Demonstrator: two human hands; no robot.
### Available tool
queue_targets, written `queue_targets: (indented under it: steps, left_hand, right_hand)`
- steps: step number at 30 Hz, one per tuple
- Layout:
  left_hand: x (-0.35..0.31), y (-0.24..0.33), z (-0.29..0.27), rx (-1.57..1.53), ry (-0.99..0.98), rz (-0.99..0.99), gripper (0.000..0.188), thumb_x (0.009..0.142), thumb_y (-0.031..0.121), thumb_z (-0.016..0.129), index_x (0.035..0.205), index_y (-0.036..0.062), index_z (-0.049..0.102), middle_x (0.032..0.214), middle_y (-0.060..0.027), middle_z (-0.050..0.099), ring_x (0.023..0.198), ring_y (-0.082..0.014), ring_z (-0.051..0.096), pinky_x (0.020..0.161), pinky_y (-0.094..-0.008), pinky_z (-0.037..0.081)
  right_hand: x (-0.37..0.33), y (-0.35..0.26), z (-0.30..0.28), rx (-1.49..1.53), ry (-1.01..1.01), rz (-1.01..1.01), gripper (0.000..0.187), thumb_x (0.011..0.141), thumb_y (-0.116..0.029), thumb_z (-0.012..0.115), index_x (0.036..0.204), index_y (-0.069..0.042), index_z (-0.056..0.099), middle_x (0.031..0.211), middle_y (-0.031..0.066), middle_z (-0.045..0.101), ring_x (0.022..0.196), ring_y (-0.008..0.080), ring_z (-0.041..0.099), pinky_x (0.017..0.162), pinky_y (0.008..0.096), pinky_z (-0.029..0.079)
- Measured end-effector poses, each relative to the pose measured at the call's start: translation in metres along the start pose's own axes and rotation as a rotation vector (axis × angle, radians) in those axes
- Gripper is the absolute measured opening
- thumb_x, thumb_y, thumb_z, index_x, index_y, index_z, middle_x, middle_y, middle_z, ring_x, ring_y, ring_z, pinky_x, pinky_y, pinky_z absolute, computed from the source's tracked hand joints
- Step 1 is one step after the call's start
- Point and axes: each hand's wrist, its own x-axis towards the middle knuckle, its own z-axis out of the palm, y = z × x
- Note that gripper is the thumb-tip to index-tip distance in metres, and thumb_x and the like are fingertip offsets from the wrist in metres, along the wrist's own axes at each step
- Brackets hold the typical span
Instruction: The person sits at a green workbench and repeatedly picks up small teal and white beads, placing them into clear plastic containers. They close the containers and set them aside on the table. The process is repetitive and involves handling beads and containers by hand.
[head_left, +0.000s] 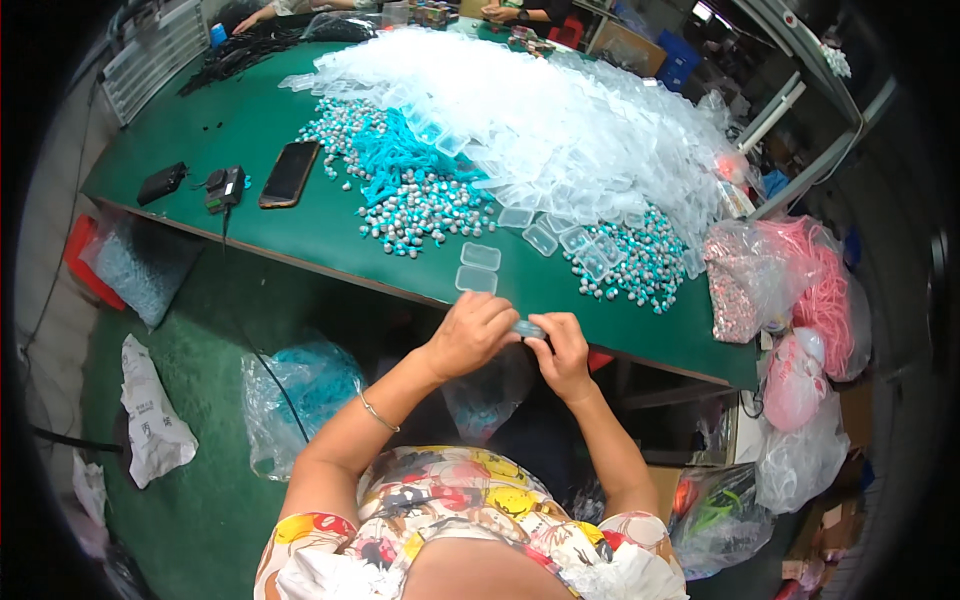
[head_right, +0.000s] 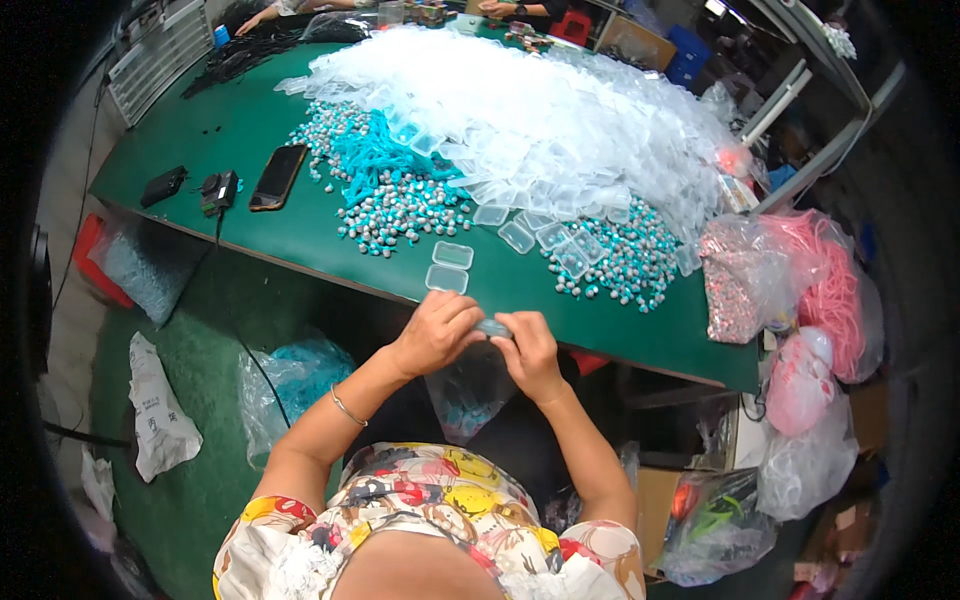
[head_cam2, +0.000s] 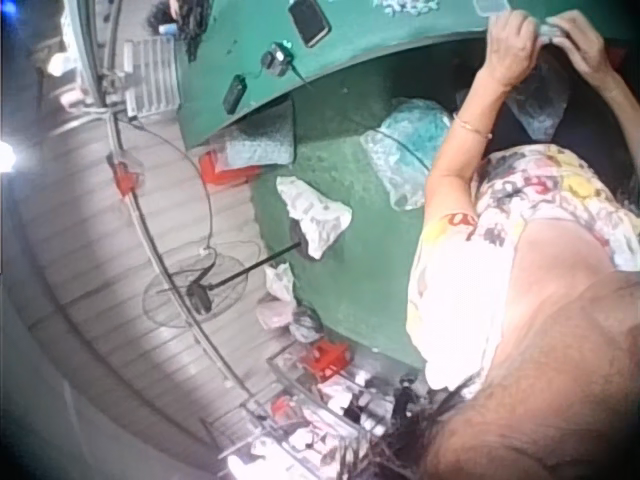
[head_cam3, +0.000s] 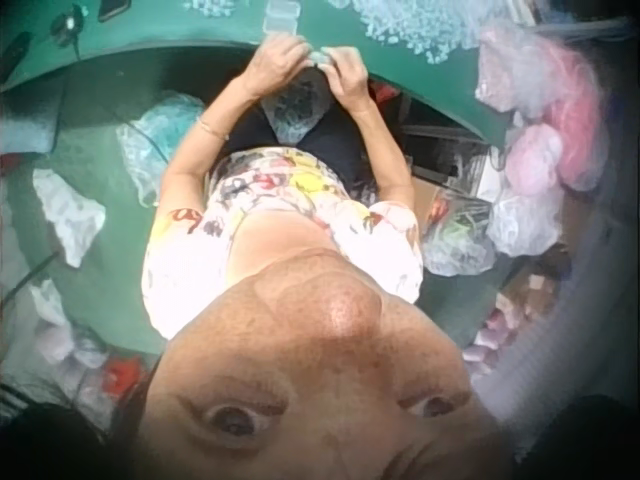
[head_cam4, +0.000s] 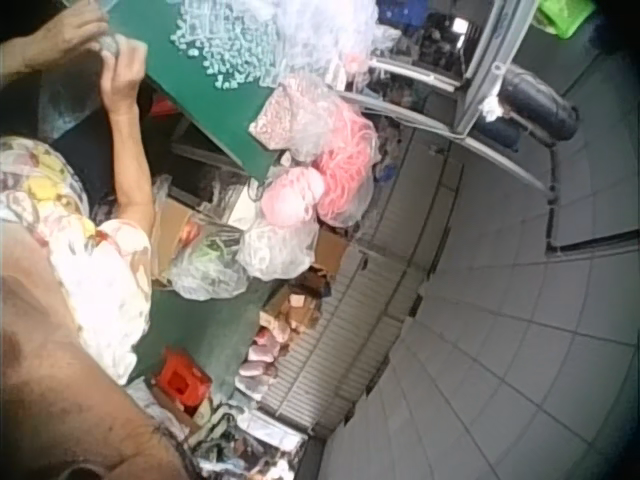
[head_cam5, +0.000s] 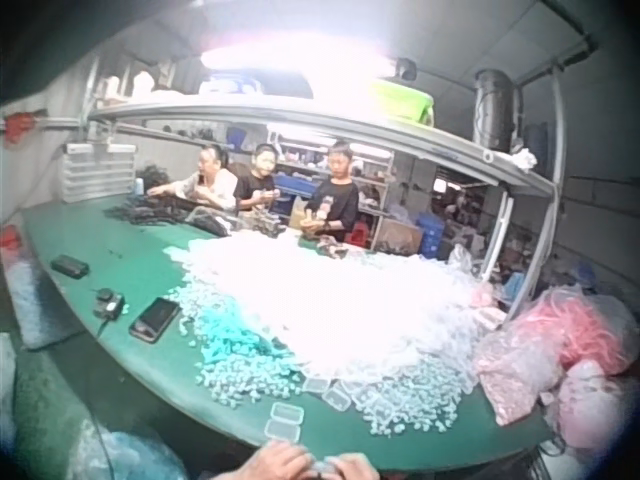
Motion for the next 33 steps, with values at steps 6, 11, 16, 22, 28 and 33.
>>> queue_targets:
  steps: [6,11,16,22,28,33]
  left_hand:
    - [0.002,0.002,-0.013,-0.222,0.028,-0.03,0.022,0.083,0.012,0.071,0.098,0.0009,0.061,0.092,-0.015,0.058,0.084,-0.0355,0.057,0.074,-0.0433,0.046]
    - [-0.012,0.008,-0.012,-0.262,0.149,-0.18,0.022,0.083,0.011,0.071,0.098,0.0006,0.06,0.091,-0.0165,0.06,0.08,-0.0361,0.06,0.069,-0.0437,0.049]
    - [-0.026,0.009,-0.01,-0.394,0.162,-0.299,0.018,0.086,0.013,0.07,0.096,0.0009,0.061,0.084,-0.0149,0.06,0.075,-0.0344,0.059,0.066,-0.0406,0.047]
    - [-0.043,0.006,0.002,-0.547,0.189,-0.466,0.018,0.088,0.015,0.068,0.1,0.0014,0.065,0.084,-0.0128,0.06,0.071,-0.0268,0.059,0.064,-0.0352,0.047]
    - [-0.078,0.01,0.064,-0.423,-0.015,-0.467,0.019,0.09,0.018,0.067,0.103,0.0047,0.067,0.09,-0.0139,0.063,0.082,-0.0335,0.064,0.071,-0.0409,0.051]
    - [-0.115,0.005,0.119,-0.138,-0.441,-0.462,0.018,0.086,0.019,0.068,0.1,0.0078,0.07,0.096,-0.0132,0.065,0.09,-0.034,0.065,0.08,-0.0451,0.052]
  right_hand:
    - [0.019,-0.018,-0.007,0.084,-0.024,-0.005,0.026,0.078,-0.001,0.074,0.103,-0.001,0.066,0.089,0.0146,0.063,0.081,0.0319,0.061,0.07,0.0388,0.05]
    - [0.033,-0.016,-0.006,0.159,-0.14,0.021,0.024,0.077,-0.004,0.076,0.1,-0.002,0.07,0.086,0.013,0.063,0.076,0.0292,0.061,0.066,0.0371,0.05]
    - [0.039,-0.015,-0.003,0.259,-0.23,0.044,0.021,0.078,-0.006,0.076,0.098,-0.002,0.069,0.084,0.0118,0.061,0.073,0.0274,0.06,0.065,0.0351,0.048]
    - [0.053,-0.011,-0.002,0.293,-0.436,0.083,0.02,0.082,-0.011,0.073,0.099,-0.001,0.069,0.085,0.0124,0.061,0.077,0.027,0.061,0.068,0.0361,0.048]
    - [0.077,0.01,0.026,-0.127,-0.164,-0.046,0.03,0.084,-0.017,0.072,0.111,-0.007,0.066,0.105,0.0097,0.065,0.101,0.0304,0.06,0.085,0.0416,0.047]
    - [0.083,0.007,0.05,-0.298,-0.228,-0.055,0.032,0.084,-0.02,0.072,0.113,-0.008,0.066,0.11,0.0096,0.064,0.106,0.0292,0.059,0.089,0.0415,0.044]
